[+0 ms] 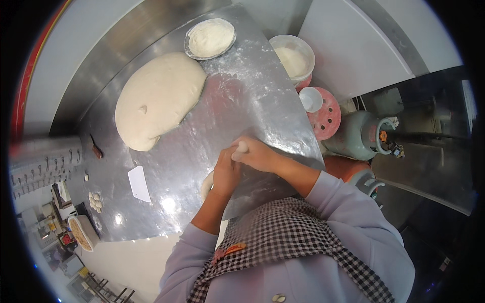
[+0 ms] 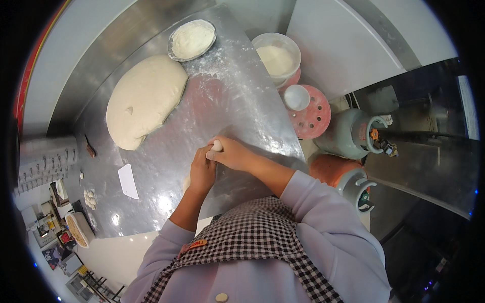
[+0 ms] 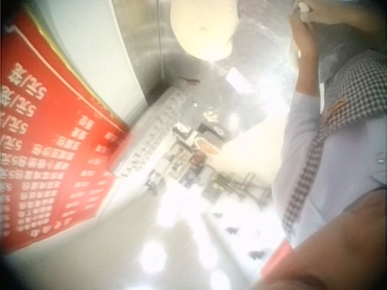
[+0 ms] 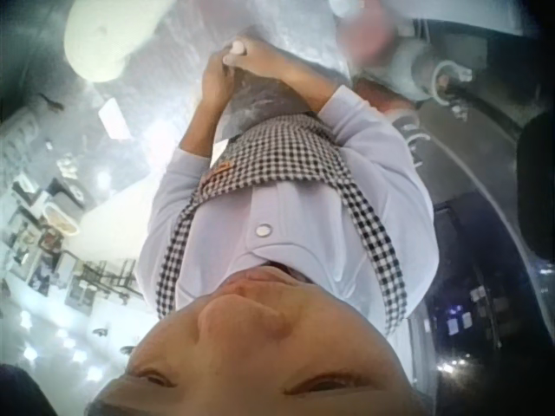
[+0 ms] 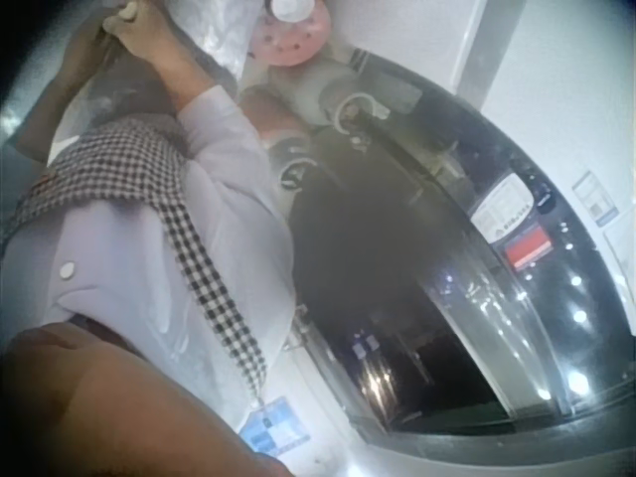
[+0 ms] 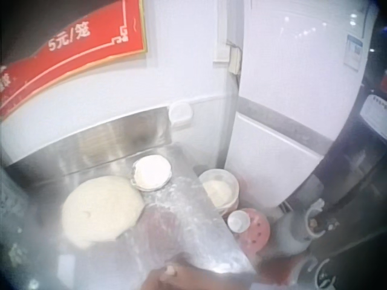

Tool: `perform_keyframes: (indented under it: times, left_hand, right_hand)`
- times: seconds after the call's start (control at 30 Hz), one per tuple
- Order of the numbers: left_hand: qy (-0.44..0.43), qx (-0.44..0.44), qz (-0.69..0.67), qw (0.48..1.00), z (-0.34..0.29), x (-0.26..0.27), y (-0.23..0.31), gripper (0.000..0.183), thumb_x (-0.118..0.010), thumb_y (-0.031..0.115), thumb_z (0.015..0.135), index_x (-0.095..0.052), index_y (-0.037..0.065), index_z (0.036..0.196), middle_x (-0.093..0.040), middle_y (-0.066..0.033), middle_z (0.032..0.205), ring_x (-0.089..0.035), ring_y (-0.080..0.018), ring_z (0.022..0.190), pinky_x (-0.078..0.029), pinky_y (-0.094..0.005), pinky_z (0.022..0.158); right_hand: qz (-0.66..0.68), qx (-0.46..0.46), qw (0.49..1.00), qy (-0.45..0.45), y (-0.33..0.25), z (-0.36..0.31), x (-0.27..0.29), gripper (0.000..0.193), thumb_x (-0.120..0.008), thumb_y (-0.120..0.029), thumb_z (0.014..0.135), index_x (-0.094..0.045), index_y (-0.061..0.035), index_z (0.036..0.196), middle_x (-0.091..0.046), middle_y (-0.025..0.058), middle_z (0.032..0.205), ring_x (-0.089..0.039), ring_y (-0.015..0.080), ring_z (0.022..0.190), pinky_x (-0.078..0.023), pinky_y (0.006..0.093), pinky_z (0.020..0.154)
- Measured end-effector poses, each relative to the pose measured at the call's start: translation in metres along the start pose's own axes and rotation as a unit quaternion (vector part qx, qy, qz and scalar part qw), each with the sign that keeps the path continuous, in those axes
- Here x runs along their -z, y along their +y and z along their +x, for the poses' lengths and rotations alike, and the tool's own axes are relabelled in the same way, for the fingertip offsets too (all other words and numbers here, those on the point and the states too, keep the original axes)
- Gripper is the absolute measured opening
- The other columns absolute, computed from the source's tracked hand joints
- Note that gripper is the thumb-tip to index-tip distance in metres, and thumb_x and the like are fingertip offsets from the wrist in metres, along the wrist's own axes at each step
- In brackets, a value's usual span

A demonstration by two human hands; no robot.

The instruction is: The person portions a large dough mass into small pieces, rolls them into balls, flattens each into a disc, fills them with a crumbly mixture using a spoon, and folds them into dumplings. The finished dumplings are placed into a steamer basket.

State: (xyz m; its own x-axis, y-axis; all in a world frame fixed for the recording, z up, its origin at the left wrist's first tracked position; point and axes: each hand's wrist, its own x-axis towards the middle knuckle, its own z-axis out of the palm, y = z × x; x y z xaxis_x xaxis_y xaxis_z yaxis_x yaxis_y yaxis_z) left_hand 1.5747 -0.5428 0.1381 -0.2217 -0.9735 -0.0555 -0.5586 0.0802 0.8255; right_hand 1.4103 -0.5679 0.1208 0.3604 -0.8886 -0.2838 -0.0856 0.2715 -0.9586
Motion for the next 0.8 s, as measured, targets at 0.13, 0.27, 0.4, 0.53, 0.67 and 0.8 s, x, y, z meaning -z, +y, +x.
perform_keyframes:
  times: [0.13, 0.27, 0.4, 0.53, 0.67, 0.8]
  left_hand:
    - [-0.085, 0.087, -0.010, 0.993, -0.006, 0.015, 0.012, 0.025, -0.060, 0.016, 0.099, -0.059, -0.001, 0.117, -0.067, -0.0232, 0.106, -0.067, -0.0360, 0.097, -0.052, -0.0390, 0.085]
    - [-0.157, 0.077, -0.008, 0.985, -0.002, 0.034, 0.014, 0.031, -0.059, 0.025, 0.101, -0.059, -0.003, 0.117, -0.068, -0.0219, 0.104, -0.067, -0.0304, 0.097, -0.051, -0.0371, 0.084]
    - [-0.254, 0.122, -0.073, 0.957, -0.004, 0.063, 0.024, 0.032, -0.059, 0.026, 0.101, -0.060, -0.001, 0.117, -0.068, -0.0188, 0.099, -0.066, -0.0253, 0.092, -0.051, -0.0364, 0.082]
    - [-0.244, 0.133, -0.075, 0.958, 0.000, 0.068, 0.022, 0.030, -0.064, 0.022, 0.097, -0.061, 0.002, 0.119, -0.068, -0.0144, 0.099, -0.065, -0.0242, 0.090, -0.050, -0.0362, 0.081]
    - [-0.099, -0.108, 0.130, 0.981, 0.011, 0.024, -0.011, 0.035, -0.072, 0.017, 0.088, -0.061, 0.005, 0.119, -0.067, -0.0109, 0.108, -0.064, -0.0308, 0.097, -0.050, -0.0379, 0.082]
    - [0.050, -0.135, 0.212, 0.967, 0.005, -0.002, -0.047, 0.030, -0.068, 0.019, 0.090, -0.061, 0.010, 0.117, -0.064, -0.0136, 0.120, -0.061, -0.0349, 0.111, -0.048, -0.0459, 0.091]
  right_hand:
    - [-0.042, -0.017, 0.999, 0.013, -0.012, -0.006, -0.007, 0.036, -0.068, -0.028, 0.094, -0.061, -0.0012, 0.116, -0.067, 0.0123, 0.102, -0.063, 0.0211, 0.095, -0.050, 0.0358, 0.086]
    - [-0.043, -0.043, 0.997, 0.036, -0.017, -0.016, -0.018, 0.027, -0.067, -0.027, 0.095, -0.062, -0.0029, 0.106, -0.067, 0.0128, 0.096, -0.064, 0.0206, 0.087, -0.050, 0.0380, 0.078]
    - [-0.132, 0.012, 0.987, 0.094, -0.004, -0.016, -0.019, 0.023, -0.067, -0.025, 0.094, -0.060, -0.0038, 0.099, -0.067, 0.0147, 0.090, -0.065, 0.0292, 0.082, -0.050, 0.0405, 0.075]
    - [-0.183, 0.019, 0.958, 0.222, 0.019, -0.010, -0.001, 0.017, -0.066, -0.009, 0.087, -0.061, -0.0043, 0.103, -0.062, 0.0167, 0.101, -0.060, 0.0352, 0.092, -0.049, 0.0410, 0.082]
    - [-0.338, 0.118, 0.904, 0.235, 0.030, -0.023, 0.002, 0.028, -0.062, 0.000, 0.082, -0.065, -0.0053, 0.109, -0.051, 0.0167, 0.113, -0.053, 0.0325, 0.101, -0.047, 0.0355, 0.089]
    - [-0.317, 0.057, 0.914, 0.244, 0.017, -0.036, -0.013, 0.031, -0.068, -0.011, 0.084, -0.064, -0.0045, 0.114, -0.057, 0.0171, 0.113, -0.057, 0.0313, 0.101, -0.048, 0.0369, 0.089]
